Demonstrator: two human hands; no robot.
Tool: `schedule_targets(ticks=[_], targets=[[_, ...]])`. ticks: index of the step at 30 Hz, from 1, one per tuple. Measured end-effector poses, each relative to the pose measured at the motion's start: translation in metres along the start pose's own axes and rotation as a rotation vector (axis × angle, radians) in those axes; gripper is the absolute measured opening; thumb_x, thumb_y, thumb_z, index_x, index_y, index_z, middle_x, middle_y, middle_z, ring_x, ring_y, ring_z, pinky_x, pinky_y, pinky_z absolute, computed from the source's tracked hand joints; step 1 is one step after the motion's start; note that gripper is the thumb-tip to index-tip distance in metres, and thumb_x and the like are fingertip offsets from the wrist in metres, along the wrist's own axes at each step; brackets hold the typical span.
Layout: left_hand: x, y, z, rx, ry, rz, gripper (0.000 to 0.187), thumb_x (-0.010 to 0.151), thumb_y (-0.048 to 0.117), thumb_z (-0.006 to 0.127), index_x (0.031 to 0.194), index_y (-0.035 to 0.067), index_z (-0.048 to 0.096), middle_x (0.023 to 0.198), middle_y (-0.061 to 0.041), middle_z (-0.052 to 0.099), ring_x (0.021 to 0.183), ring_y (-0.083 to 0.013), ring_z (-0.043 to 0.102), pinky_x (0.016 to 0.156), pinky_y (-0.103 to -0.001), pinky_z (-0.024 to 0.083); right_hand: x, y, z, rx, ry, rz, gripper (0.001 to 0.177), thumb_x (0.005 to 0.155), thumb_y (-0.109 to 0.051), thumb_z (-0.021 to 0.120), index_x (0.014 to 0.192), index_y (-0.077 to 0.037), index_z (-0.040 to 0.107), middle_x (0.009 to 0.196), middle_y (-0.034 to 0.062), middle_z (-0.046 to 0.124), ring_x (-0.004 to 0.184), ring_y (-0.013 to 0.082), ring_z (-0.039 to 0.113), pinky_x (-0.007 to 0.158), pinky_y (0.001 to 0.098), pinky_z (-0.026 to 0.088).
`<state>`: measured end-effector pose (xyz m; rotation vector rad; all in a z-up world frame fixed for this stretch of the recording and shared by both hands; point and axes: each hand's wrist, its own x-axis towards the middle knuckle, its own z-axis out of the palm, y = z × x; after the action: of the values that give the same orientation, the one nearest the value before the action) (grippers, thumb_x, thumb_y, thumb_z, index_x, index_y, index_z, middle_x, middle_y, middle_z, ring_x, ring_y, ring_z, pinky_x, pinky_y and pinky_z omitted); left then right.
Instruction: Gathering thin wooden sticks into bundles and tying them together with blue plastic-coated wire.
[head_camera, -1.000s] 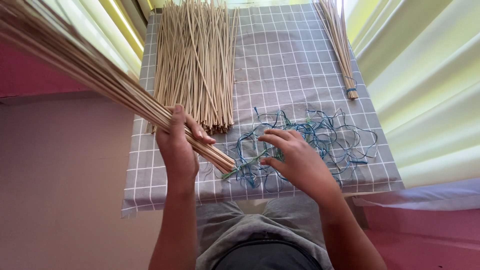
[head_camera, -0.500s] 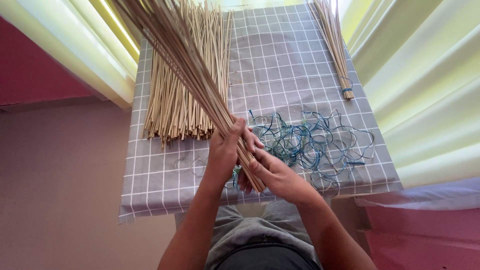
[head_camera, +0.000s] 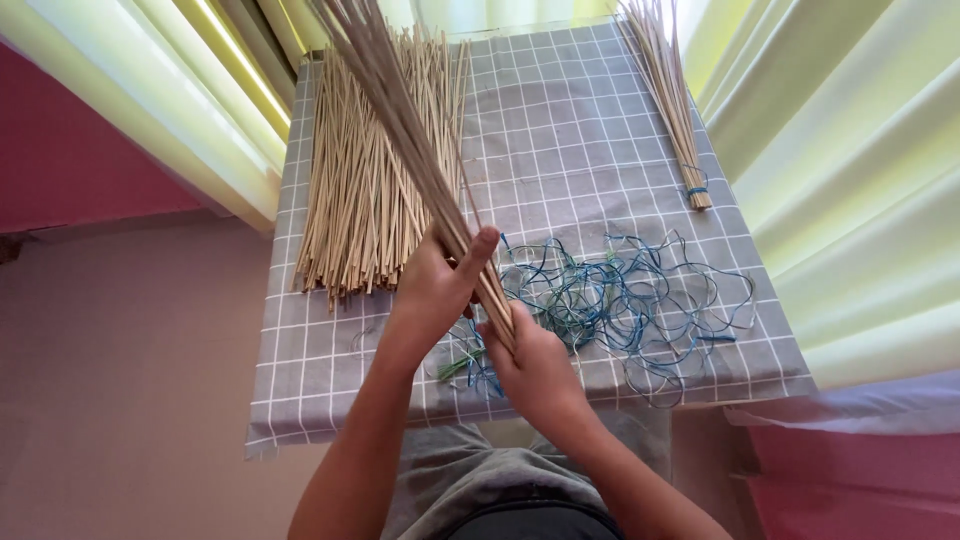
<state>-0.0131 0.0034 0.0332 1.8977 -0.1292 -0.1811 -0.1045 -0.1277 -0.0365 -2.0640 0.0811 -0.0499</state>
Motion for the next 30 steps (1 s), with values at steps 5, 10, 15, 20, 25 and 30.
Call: schedule_targets(ticks=[5,10,15,20,25,30], targets=[[0.013,0.016,-0.007,0.319,0.071,-0.018,0.063,0.098,0.057,0.057,0.098,-0.006,0.062,0.079,-0.029,0.065,0.076,-0.0467,0.07,0.067,-0.061,0.053,0.004,-0.022,-0.007,0.008,-0.093,-0.028,0.042,0.1,-0.041,0.062,0.128,-0.012,0.053,0.085,0.0228,0.073,0.079,0.046,0.073,0.063,0.0533,0.057],[0.052,0.031,-0.044,0.511,0.079,-0.07,0.058,0.098,0.051,0.055,0.099,-0.005,0.069,0.087,-0.031,0.068,0.09,-0.0499,0.072,0.075,-0.062,0.053,0.004,-0.035,-0.035,0.09,-0.181,-0.025,0.063,0.096,-0.032,0.069,0.15,-0.012,0.043,0.107,0.019,0.077,0.099,0.0396,0.075,0.082,0.0478,0.06],[0.124,0.019,-0.087,0.812,0.06,-0.286,0.047,0.111,0.039,0.049,0.07,0.016,0.04,0.066,0.006,0.031,0.053,-0.0102,0.03,0.052,-0.027,0.034,-0.001,-0.026,-0.051,0.088,-0.24,0.109,0.049,0.094,-0.042,0.058,0.139,-0.023,0.057,0.11,0.0022,0.078,0.09,0.0148,0.075,0.081,0.0287,0.062],[0.19,-0.035,-0.106,0.958,0.113,-0.251,0.046,0.106,0.039,0.052,0.067,0.016,0.044,0.066,0.003,0.039,0.058,-0.0151,0.039,0.056,-0.033,0.038,0.0,-0.016,-0.05,0.076,-0.232,0.08,0.046,0.095,-0.043,0.058,0.136,-0.023,0.061,0.103,0.0005,0.079,0.083,0.0131,0.073,0.077,0.0285,0.059],[0.213,-0.048,-0.101,0.992,0.125,-0.288,0.026,0.093,0.025,0.053,0.07,0.015,0.047,0.071,0.0,0.048,0.065,-0.0192,0.047,0.059,-0.036,0.04,0.0,-0.024,-0.054,0.095,-0.251,0.164,0.047,0.094,-0.042,0.059,0.137,-0.024,0.062,0.103,-0.0003,0.08,0.087,0.0116,0.075,0.078,0.0268,0.06],[0.227,-0.069,-0.094,1.182,0.154,-0.28,0.045,0.102,0.05,0.064,0.08,0.011,0.067,0.081,-0.003,0.065,0.071,-0.0207,0.063,0.061,-0.034,0.053,0.001,-0.014,-0.051,0.126,-0.246,0.095,0.044,0.095,-0.039,0.06,0.136,-0.023,0.063,0.099,-0.0007,0.08,0.084,0.011,0.074,0.078,0.0272,0.058]])
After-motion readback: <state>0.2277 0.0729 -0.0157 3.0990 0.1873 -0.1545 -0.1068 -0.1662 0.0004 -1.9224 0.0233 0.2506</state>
